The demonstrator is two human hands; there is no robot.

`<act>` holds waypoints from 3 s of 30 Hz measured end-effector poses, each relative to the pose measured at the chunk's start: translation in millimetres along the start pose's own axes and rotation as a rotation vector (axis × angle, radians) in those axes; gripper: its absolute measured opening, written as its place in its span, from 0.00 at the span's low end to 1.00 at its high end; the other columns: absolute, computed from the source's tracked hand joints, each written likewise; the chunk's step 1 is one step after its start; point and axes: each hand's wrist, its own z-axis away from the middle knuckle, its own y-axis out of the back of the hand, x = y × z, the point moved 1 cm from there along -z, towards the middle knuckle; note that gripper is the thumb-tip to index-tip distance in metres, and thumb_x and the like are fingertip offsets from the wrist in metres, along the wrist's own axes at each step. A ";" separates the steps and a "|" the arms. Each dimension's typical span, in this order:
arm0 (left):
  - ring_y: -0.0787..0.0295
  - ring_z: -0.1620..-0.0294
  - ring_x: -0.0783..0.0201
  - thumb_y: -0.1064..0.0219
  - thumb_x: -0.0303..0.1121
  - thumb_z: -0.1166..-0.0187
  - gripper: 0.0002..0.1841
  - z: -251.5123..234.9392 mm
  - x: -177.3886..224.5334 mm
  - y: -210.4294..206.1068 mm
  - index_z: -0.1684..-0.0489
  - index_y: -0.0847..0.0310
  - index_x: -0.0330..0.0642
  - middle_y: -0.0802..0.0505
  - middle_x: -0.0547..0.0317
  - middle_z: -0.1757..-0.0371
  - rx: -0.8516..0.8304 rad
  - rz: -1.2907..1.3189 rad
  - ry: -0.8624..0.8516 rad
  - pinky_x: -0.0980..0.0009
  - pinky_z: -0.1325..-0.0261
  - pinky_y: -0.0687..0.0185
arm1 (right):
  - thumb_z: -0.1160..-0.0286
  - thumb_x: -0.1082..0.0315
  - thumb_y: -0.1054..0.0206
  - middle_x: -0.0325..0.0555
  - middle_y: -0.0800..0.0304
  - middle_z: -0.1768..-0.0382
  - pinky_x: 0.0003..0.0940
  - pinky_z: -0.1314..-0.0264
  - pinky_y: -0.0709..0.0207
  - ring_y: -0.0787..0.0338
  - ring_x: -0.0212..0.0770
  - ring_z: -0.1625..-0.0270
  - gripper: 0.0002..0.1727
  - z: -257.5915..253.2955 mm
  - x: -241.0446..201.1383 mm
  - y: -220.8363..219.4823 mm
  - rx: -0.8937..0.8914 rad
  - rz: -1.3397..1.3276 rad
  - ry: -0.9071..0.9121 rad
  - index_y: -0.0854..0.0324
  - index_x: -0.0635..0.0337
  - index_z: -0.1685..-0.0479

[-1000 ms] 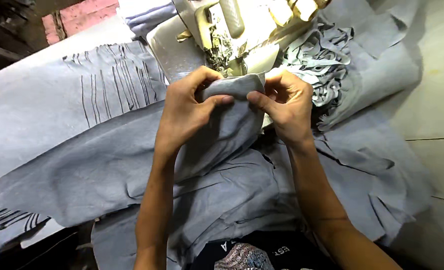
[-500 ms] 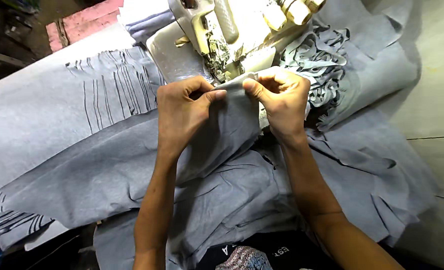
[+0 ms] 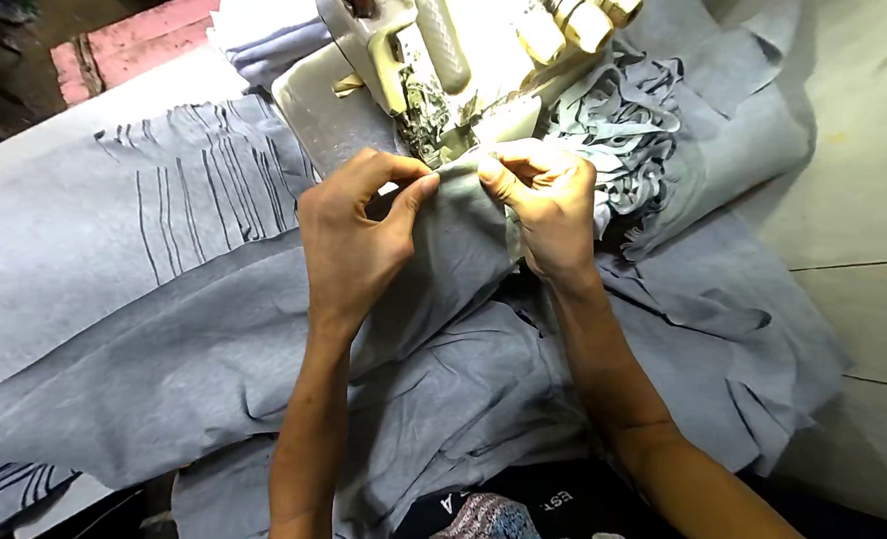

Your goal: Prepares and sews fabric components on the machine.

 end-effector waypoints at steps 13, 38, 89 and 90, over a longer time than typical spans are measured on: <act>0.20 0.70 0.77 0.26 0.34 0.22 0.06 1.7 -6.3 -6.7 0.54 0.11 0.44 0.09 0.64 0.62 0.003 0.098 0.129 0.81 0.70 0.29 | 0.28 0.76 0.24 0.43 0.05 0.65 0.21 0.61 0.14 0.09 0.27 0.65 0.04 11.2 3.4 -4.1 0.105 0.096 0.001 0.09 0.67 0.59; 0.21 0.81 0.69 0.35 0.32 0.22 0.15 8.6 -5.4 -6.0 0.38 0.23 0.51 0.13 0.66 0.72 -0.052 -0.043 0.267 0.71 0.83 0.31 | 0.23 0.76 0.37 0.35 0.36 0.84 0.17 0.88 0.44 0.40 0.26 0.88 0.12 25.1 13.1 -23.6 0.072 0.103 -0.142 0.20 0.64 0.44; 0.15 0.69 0.82 0.35 0.36 0.16 0.11 41.1 -46.6 38.2 0.64 0.08 0.44 0.07 0.66 0.69 0.175 -0.187 0.355 0.80 0.62 0.21 | 0.29 0.61 0.21 0.31 0.12 0.72 0.19 0.78 0.32 0.24 0.24 0.78 0.08 62.9 20.2 8.1 -0.053 0.327 -0.202 0.11 0.52 0.60; 0.16 0.70 0.78 0.37 0.36 0.14 0.12 41.7 -47.3 37.4 0.65 0.09 0.44 0.09 0.64 0.71 0.158 -0.222 0.346 0.77 0.64 0.23 | 0.28 0.61 0.21 0.31 0.13 0.72 0.19 0.78 0.32 0.24 0.24 0.78 0.08 63.7 20.3 7.7 -0.053 0.322 -0.206 0.11 0.52 0.60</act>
